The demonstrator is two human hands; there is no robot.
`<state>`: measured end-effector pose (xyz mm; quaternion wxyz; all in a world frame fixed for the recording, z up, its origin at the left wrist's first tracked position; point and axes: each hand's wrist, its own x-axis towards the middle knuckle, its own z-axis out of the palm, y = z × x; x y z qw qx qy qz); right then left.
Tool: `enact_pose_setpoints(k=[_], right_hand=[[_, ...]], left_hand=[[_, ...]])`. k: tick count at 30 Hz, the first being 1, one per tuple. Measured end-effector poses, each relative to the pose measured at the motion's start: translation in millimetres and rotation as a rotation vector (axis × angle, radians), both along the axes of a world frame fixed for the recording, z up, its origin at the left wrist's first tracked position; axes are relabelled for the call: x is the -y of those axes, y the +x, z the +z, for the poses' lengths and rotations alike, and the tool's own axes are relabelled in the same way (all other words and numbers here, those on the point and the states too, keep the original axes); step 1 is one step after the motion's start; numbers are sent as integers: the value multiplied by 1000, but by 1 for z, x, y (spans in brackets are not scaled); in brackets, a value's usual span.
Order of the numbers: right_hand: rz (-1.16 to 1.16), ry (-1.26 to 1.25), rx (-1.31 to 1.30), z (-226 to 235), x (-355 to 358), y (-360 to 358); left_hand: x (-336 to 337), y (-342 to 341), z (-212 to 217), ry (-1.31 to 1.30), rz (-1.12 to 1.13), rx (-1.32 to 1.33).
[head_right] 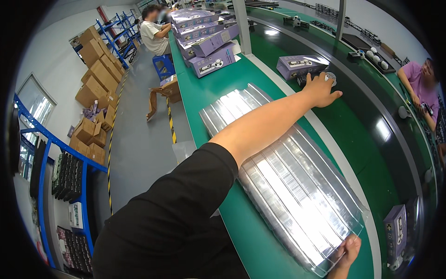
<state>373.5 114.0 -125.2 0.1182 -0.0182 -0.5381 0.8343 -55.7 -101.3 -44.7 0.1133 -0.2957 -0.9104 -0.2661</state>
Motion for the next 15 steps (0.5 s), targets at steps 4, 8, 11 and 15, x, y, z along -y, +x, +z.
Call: enact_pose_setpoints(k=[4,8,11,15], right_hand=[[-6,77,69,17,-32,1],[-16,-117,-95,19,-37,-13],[-45,-116,-114,22,-43,-18],[-133,-141,-156,29,-60,-9]], left_hand=[[-10,0,0,-30,-23,-13],[-2,-13,-11,-57,12,-111],[4,-19,-7,-41,41,-155],[-5,-23,-15,80,26,-273]])
